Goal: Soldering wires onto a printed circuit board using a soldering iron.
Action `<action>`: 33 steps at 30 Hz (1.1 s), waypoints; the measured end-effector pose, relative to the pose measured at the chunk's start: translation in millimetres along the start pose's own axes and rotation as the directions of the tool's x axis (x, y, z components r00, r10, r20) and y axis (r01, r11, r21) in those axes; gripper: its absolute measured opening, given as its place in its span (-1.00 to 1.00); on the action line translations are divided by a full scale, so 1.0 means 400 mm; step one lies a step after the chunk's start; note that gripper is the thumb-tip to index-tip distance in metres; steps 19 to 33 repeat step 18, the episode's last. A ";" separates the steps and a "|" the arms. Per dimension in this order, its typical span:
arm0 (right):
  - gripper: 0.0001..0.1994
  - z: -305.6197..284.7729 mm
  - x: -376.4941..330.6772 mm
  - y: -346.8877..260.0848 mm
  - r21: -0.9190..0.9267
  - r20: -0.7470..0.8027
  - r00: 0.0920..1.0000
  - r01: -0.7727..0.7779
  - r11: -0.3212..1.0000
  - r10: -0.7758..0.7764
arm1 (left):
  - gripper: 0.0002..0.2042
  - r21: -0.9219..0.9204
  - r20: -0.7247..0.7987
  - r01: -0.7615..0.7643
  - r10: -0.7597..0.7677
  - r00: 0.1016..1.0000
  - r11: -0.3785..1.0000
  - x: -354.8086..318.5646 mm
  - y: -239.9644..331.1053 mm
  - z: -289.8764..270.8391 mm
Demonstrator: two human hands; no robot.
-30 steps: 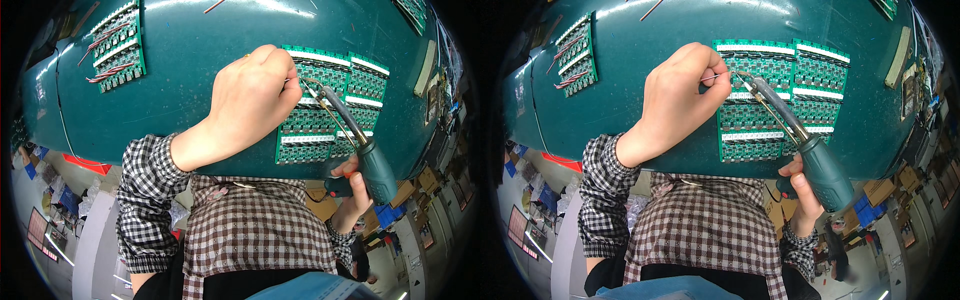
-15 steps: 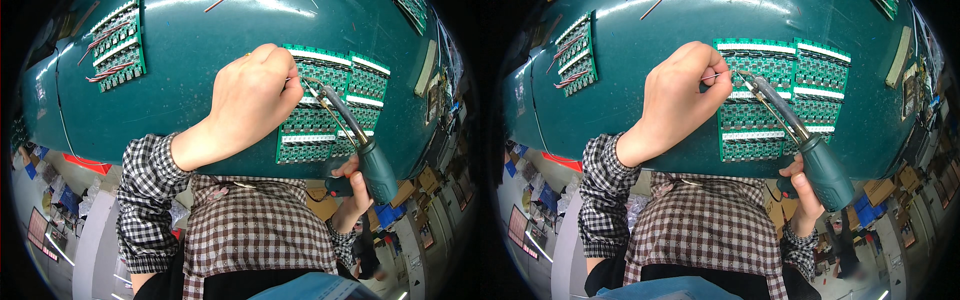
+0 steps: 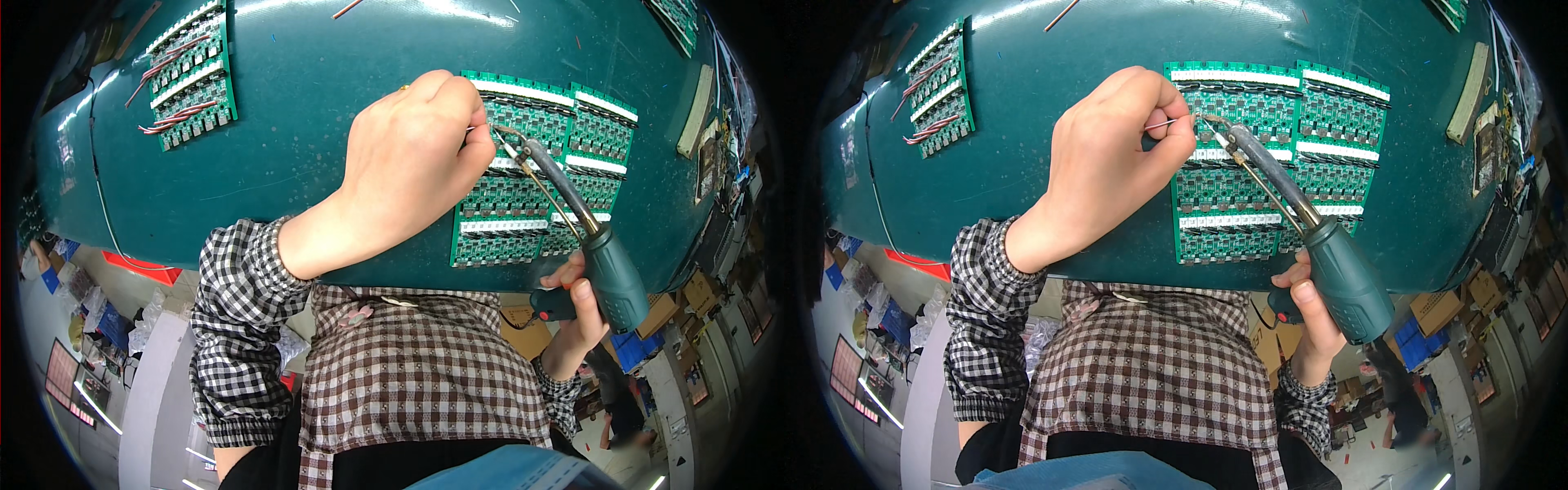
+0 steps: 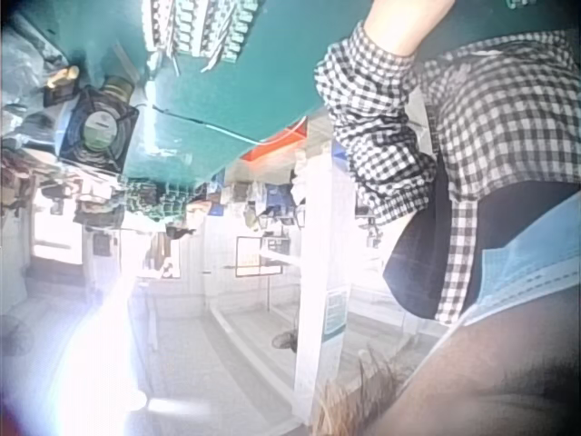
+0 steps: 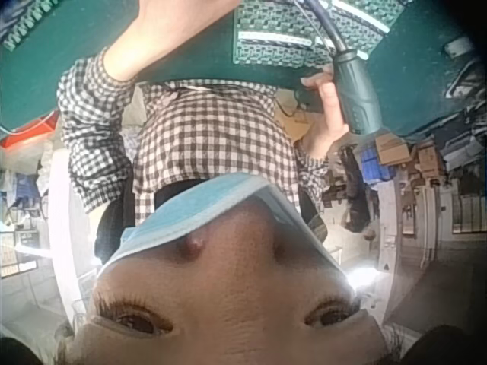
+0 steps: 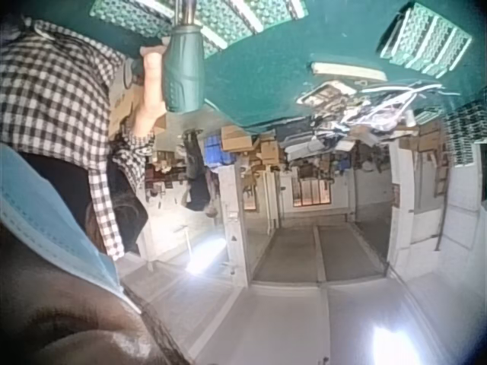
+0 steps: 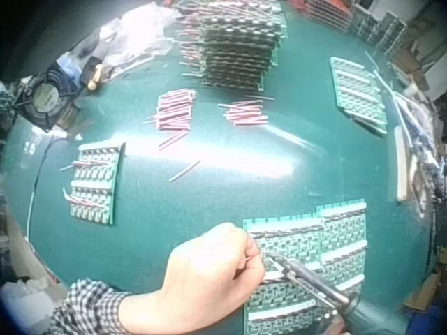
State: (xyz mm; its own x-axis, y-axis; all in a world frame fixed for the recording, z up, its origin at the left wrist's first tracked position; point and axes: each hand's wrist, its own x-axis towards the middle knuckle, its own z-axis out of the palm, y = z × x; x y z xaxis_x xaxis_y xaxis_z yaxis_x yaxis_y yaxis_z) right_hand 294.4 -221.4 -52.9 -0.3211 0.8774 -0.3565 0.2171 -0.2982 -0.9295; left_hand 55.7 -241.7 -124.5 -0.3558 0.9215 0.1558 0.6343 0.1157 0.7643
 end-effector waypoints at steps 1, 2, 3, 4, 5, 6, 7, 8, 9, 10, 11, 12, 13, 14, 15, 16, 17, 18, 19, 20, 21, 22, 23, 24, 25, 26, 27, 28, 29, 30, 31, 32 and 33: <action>-0.65 0.001 0.000 0.000 0.006 -0.007 1.000 0.016 1.000 -0.016 | -0.89 0.002 0.003 0.002 -0.002 1.000 1.000 0.000 0.000 0.000; -0.67 0.002 0.000 0.000 0.011 -0.014 0.999 0.033 0.999 -0.033 | -0.89 0.002 0.003 0.002 -0.002 1.000 1.000 -0.001 -0.001 0.000; -0.67 0.000 0.001 -0.001 0.011 -0.014 0.999 0.033 0.999 -0.032 | -0.89 0.002 0.003 0.001 -0.001 1.000 1.000 0.000 -0.001 0.000; -0.70 -0.005 0.002 -0.002 0.015 -0.010 1.000 0.025 1.000 -0.025 | -0.89 0.001 0.002 0.000 0.000 1.000 1.000 0.000 -0.001 0.000; -0.72 -0.007 0.002 -0.002 0.019 -0.006 1.000 0.018 1.000 -0.018 | -0.89 0.001 0.002 0.000 0.000 1.000 1.000 0.000 -0.001 0.000; -0.72 -0.007 0.002 -0.003 0.020 -0.007 1.000 0.018 1.000 -0.018 | -0.89 0.003 0.001 0.001 -0.001 1.000 1.000 0.000 -0.001 0.000; -0.72 -0.005 0.002 -0.006 0.006 -0.018 1.000 0.015 1.000 -0.015 | -0.89 0.005 -0.001 0.002 -0.002 1.000 1.000 0.000 0.000 0.000; -0.73 -0.004 0.002 -0.006 -0.007 -0.028 1.000 0.012 1.000 -0.012 | -0.89 0.005 0.000 0.001 -0.001 1.000 1.000 0.000 0.001 0.000; -0.73 -0.002 0.002 -0.005 -0.006 -0.029 0.999 0.012 1.000 -0.012 | -0.89 0.001 -0.001 0.003 -0.003 1.000 1.000 0.001 0.001 0.000; -0.71 -0.001 0.001 -0.003 0.002 -0.051 0.999 0.011 1.000 -0.010 | -0.90 -0.003 -0.001 0.004 -0.004 1.000 1.000 0.001 0.002 0.001; -0.70 0.000 0.000 -0.001 0.011 -0.072 0.997 0.009 1.000 -0.008 | -0.90 -0.003 0.000 0.003 -0.003 1.000 1.000 0.000 0.002 0.001; -0.70 -0.002 0.001 -0.001 0.013 -0.073 0.997 0.009 1.000 -0.008 | -0.90 -0.001 0.002 0.003 -0.003 1.000 1.000 0.001 0.001 0.001; -0.68 -0.006 0.003 -0.001 0.016 -0.079 0.997 0.011 1.000 -0.010 | -0.90 0.001 0.005 0.003 -0.003 1.000 1.000 0.001 0.001 0.001; -0.67 -0.010 0.004 -0.001 0.021 -0.085 0.996 0.014 1.000 -0.012 | -0.90 0.002 0.006 0.002 -0.002 1.000 1.000 0.002 0.002 0.000; -0.67 -0.015 0.005 0.000 0.023 -0.087 0.996 0.013 1.000 -0.011 | -0.90 0.003 0.010 0.006 -0.006 1.000 1.000 0.002 0.002 -0.001; -0.65 -0.020 0.007 -0.001 0.043 -0.090 0.996 0.014 0.999 -0.010 | -0.90 0.005 0.013 0.010 -0.010 1.000 1.000 0.002 0.003 -0.002; -0.64 -0.022 0.008 -0.001 0.063 -0.092 0.996 0.014 0.998 -0.008 | -0.90 0.005 0.016 0.008 -0.008 1.000 1.000 0.002 0.002 -0.003; -0.61 -0.019 0.008 -0.005 0.068 -0.105 0.994 0.014 0.998 -0.007 | -0.90 0.004 0.021 0.005 -0.005 1.000 1.000 0.002 0.003 -0.002; -0.61 -0.019 0.008 -0.005 0.068 -0.105 0.994 0.014 0.998 -0.007 | -0.90 0.004 0.021 0.005 -0.005 1.000 1.000 0.002 0.003 -0.002; -0.61 -0.019 0.008 -0.005 0.068 -0.105 0.994 0.014 0.998 -0.007 | -0.90 0.004 0.021 0.005 -0.005 1.000 1.000 0.002 0.003 -0.002; -0.61 -0.019 0.008 -0.005 0.068 -0.105 0.994 0.014 0.998 -0.007 | -0.90 0.004 0.021 0.005 -0.005 1.000 1.000 0.002 0.003 -0.002; -0.61 -0.019 0.008 -0.005 0.068 -0.105 0.994 0.014 0.998 -0.007 | -0.90 0.004 0.021 0.005 -0.005 1.000 1.000 0.002 0.003 -0.002; -0.61 -0.019 0.008 -0.005 0.068 -0.105 0.994 0.014 0.998 -0.007 | -0.90 0.004 0.021 0.005 -0.005 1.000 1.000 0.002 0.003 -0.002; -0.61 -0.019 0.008 -0.005 0.068 -0.105 0.994 0.014 0.998 -0.007 | -0.90 0.004 0.021 0.005 -0.005 1.000 1.000 0.002 0.003 -0.002; -0.61 -0.019 0.008 -0.005 0.068 -0.105 0.994 0.014 0.998 -0.007 | -0.90 0.004 0.021 0.005 -0.005 1.000 1.000 0.002 0.003 -0.002; -0.61 -0.019 0.008 -0.005 0.068 -0.105 0.994 0.014 0.998 -0.007 | -0.90 0.004 0.021 0.005 -0.005 1.000 1.000 0.002 0.003 -0.002; -0.61 -0.019 0.008 -0.005 0.068 -0.105 0.994 0.014 0.998 -0.007 | -0.90 0.004 0.021 0.005 -0.005 1.000 1.000 0.002 0.003 -0.002; -0.61 -0.019 0.008 -0.005 0.068 -0.105 0.994 0.014 0.998 -0.007 | -0.90 0.004 0.021 0.005 -0.005 1.000 1.000 0.002 0.003 -0.002; -0.61 -0.019 0.008 -0.005 0.068 -0.105 0.994 0.014 0.998 -0.007 | -0.90 0.004 0.021 0.005 -0.005 1.000 1.000 0.002 0.003 -0.002; -0.61 -0.019 0.008 -0.005 0.068 -0.105 0.994 0.014 0.998 -0.007 | -0.90 0.004 0.021 0.005 -0.005 1.000 1.000 0.002 0.003 -0.002; -0.61 -0.019 0.008 -0.005 0.068 -0.105 0.994 0.014 0.998 -0.007 | -0.90 0.004 0.021 0.005 -0.005 1.000 1.000 0.002 0.003 -0.002; -0.61 -0.019 0.008 -0.005 0.068 -0.105 0.994 0.014 0.998 -0.007 | -0.90 0.004 0.021 0.005 -0.005 1.000 1.000 0.002 0.003 -0.002; -0.61 -0.019 0.008 -0.005 0.068 -0.105 0.994 0.014 0.998 -0.007 | -0.90 0.004 0.021 0.005 -0.005 1.000 1.000 0.002 0.003 -0.002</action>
